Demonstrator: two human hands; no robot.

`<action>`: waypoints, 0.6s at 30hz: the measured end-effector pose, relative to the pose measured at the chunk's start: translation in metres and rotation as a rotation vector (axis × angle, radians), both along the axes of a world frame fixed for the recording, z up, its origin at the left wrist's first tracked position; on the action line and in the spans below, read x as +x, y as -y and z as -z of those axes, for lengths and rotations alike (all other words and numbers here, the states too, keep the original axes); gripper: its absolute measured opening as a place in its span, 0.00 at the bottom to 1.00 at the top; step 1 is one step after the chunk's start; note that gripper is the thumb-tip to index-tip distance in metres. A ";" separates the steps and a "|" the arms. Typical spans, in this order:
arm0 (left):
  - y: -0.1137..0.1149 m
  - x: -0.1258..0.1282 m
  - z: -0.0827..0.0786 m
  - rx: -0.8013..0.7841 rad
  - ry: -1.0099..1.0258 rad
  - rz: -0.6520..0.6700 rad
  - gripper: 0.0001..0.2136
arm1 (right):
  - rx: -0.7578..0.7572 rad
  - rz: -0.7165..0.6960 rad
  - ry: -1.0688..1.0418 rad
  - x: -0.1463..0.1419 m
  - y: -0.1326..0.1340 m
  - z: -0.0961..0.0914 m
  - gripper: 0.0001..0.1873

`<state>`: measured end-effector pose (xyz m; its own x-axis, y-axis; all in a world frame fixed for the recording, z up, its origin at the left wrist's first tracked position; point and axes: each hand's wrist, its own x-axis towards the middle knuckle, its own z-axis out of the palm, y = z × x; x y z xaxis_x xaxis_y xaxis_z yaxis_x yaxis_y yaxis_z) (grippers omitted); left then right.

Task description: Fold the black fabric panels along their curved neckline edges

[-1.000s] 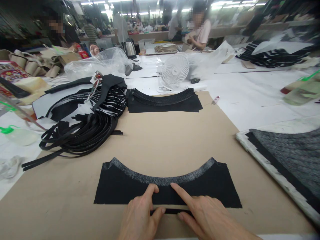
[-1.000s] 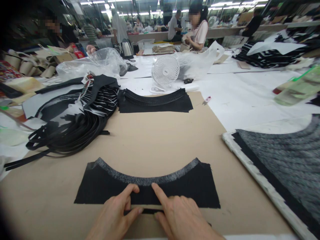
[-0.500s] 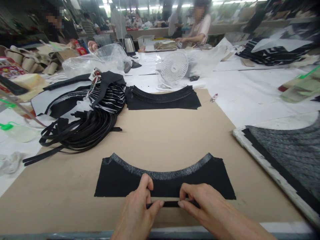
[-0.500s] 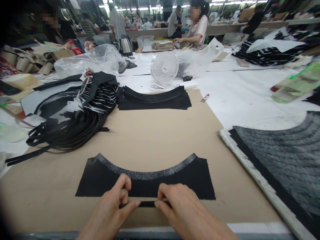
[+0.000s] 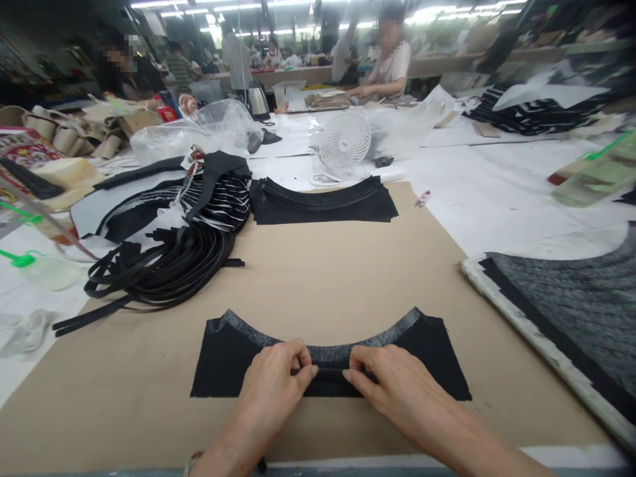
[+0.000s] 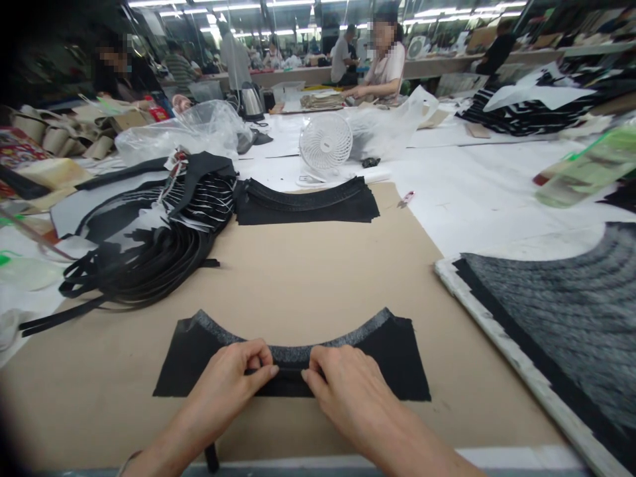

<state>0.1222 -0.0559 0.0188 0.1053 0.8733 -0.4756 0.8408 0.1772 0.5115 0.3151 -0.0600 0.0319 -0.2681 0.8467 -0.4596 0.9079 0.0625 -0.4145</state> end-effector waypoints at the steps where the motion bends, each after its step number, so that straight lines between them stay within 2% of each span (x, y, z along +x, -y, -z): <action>1: -0.002 0.001 0.001 0.011 -0.009 -0.005 0.05 | 0.010 -0.002 0.012 -0.001 -0.002 0.001 0.10; 18: -0.016 0.005 0.016 0.056 -0.059 0.000 0.05 | 0.059 0.001 0.073 -0.007 -0.012 0.015 0.12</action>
